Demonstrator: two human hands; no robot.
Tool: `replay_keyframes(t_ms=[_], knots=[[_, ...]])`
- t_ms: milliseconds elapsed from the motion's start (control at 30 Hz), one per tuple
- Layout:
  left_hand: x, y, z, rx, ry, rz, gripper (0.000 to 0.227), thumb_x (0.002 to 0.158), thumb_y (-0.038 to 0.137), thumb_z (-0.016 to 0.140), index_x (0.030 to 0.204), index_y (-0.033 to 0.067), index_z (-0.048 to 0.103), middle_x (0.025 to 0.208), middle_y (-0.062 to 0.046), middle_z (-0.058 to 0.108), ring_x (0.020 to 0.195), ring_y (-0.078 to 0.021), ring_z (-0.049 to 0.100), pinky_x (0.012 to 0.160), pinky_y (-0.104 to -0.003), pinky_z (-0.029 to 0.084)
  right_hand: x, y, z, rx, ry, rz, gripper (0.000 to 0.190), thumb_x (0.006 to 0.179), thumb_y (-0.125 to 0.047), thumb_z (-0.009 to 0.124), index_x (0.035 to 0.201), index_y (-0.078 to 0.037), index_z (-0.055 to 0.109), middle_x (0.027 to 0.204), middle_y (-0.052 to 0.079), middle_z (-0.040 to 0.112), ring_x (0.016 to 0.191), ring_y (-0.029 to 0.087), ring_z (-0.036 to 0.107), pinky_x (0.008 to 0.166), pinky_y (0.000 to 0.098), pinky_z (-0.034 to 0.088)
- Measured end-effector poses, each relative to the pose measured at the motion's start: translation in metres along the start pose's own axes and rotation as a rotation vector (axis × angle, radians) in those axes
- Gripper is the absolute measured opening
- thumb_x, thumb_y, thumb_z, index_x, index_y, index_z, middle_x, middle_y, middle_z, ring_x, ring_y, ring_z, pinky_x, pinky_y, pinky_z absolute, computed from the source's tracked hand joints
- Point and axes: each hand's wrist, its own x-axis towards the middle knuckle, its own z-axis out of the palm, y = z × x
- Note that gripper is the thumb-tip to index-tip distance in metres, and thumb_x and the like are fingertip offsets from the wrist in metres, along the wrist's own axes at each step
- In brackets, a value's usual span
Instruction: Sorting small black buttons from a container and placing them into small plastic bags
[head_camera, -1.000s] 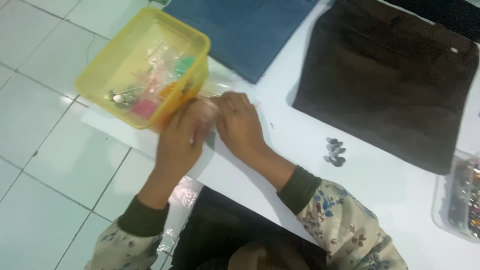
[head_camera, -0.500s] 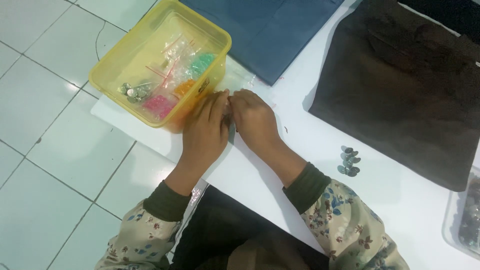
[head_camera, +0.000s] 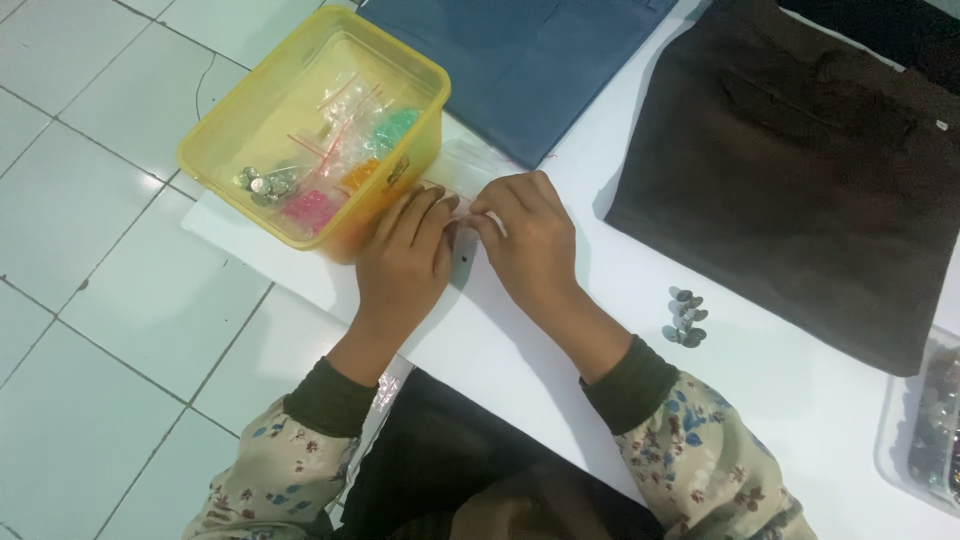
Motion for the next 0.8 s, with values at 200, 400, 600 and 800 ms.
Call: replay_keyframes(t_ms=[200,400,600,800], knots=[[0.040,0.034,-0.026,-0.363,0.172,0.040,0.013,0.101,0.020,0.069,0.112,0.0138,0.074,0.112,0.001,0.074,0.103,-0.0196,0.072,0.091,-0.036,0.056,0.005,-0.011,-0.060,0.330,0.106,0.046,0.015,0.092,0.000,0.077,0.095,-0.015,0.075,0.085,-0.001,0.073,0.083,0.021,0.071,0.073,0.0312,0.060],[0.080,0.097,-0.030,-0.768,0.114,0.015,0.015,0.092,0.013,0.080,0.107,0.0171,0.078,0.098,0.008,0.078,0.090,-0.0157,0.073,0.091,-0.032,0.055,-0.006,0.009,-0.140,0.470,0.178,0.170,0.011,0.090,0.001,0.082,0.097,-0.006,0.079,0.083,0.005,0.074,0.076,0.019,0.072,0.071,0.0279,0.062],[0.113,0.160,-0.011,-0.997,-0.092,0.003,0.009,0.097,0.016,0.074,0.105,0.0148,0.077,0.090,0.004,0.078,0.087,-0.0188,0.074,0.088,-0.035,0.055,-0.039,0.053,-0.196,0.590,0.233,0.391,0.012,0.094,0.006,0.075,0.106,0.005,0.074,0.090,0.013,0.074,0.085,0.013,0.071,0.072,0.0232,0.061],[0.136,0.198,0.031,-1.122,-0.156,0.019,0.007,0.089,0.013,0.081,0.089,0.0080,0.076,0.074,-0.004,0.075,0.074,-0.0250,0.073,0.076,-0.038,0.055,-0.050,0.082,-0.241,0.343,0.187,0.309,0.014,0.090,0.010,0.080,0.103,0.005,0.077,0.089,0.018,0.073,0.082,0.023,0.074,0.066,0.0307,0.061]])
